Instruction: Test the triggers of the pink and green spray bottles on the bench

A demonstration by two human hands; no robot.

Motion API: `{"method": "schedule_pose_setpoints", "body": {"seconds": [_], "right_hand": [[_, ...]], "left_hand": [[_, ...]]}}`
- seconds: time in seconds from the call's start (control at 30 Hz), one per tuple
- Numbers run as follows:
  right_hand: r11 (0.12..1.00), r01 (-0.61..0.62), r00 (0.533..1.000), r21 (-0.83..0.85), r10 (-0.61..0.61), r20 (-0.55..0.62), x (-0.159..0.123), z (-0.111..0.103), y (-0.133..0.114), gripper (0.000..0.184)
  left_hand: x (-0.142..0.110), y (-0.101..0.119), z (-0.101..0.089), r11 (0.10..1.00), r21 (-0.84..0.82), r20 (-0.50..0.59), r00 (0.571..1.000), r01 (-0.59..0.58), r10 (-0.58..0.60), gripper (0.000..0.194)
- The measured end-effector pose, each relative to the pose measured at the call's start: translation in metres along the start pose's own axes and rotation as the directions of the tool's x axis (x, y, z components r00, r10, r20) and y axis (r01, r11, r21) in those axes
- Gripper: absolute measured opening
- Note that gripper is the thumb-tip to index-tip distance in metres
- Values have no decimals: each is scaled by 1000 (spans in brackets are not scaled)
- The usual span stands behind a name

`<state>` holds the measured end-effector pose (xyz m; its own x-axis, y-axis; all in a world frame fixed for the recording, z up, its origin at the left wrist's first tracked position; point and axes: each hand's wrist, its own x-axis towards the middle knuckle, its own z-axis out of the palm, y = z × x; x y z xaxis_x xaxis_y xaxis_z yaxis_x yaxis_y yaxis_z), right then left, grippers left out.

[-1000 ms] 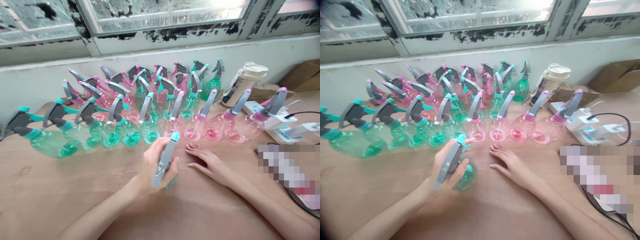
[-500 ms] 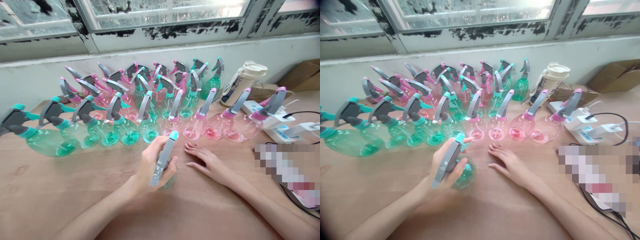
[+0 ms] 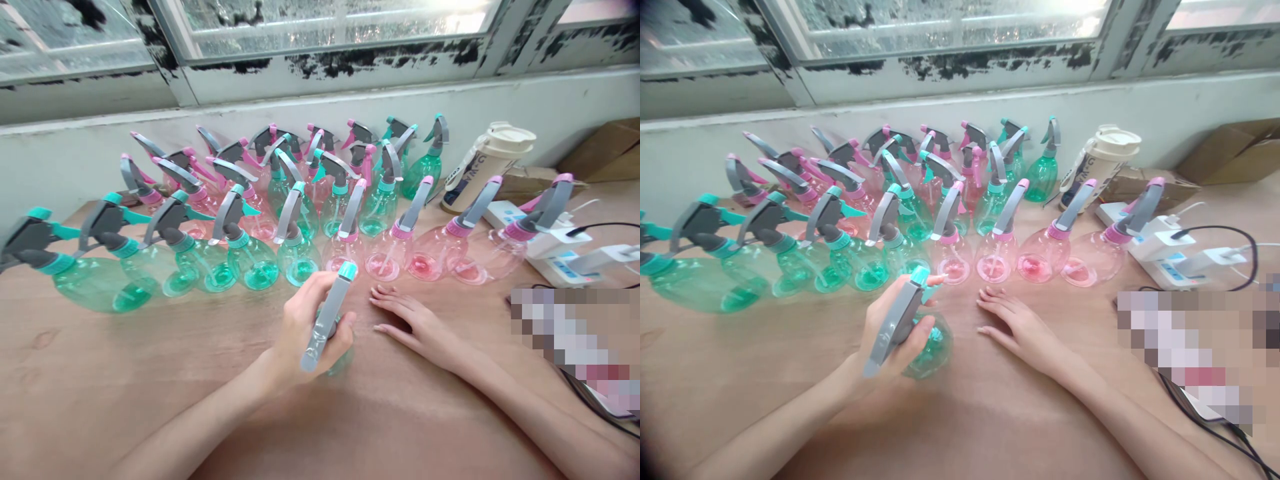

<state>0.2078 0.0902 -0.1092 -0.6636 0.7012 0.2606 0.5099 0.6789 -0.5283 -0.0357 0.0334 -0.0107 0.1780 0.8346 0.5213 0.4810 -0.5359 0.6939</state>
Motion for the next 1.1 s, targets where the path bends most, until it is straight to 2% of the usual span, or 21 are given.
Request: {"method": "schedule_pose_setpoints", "body": {"seconds": [0.23,0.43,0.63,1.1], "right_hand": [[1000,6,1000,-11,-5,11,1,0,1,45],[1000,7,1000,-11,-6,8,1,-2,-1,43],[1000,5,1000,-14,-5,12,0,0,0,45],[1000,-3,1000,-15,3,17,-1,1,3,46]], "left_hand": [[3,3,-1,997,67,-9,1000,-26,26,31],[8,4,-3,981,140,-18,990,-137,140,6],[5,3,-3,994,85,-10,998,-68,69,33],[0,-2,0,1000,-2,-6,1000,-22,22,37]]}}
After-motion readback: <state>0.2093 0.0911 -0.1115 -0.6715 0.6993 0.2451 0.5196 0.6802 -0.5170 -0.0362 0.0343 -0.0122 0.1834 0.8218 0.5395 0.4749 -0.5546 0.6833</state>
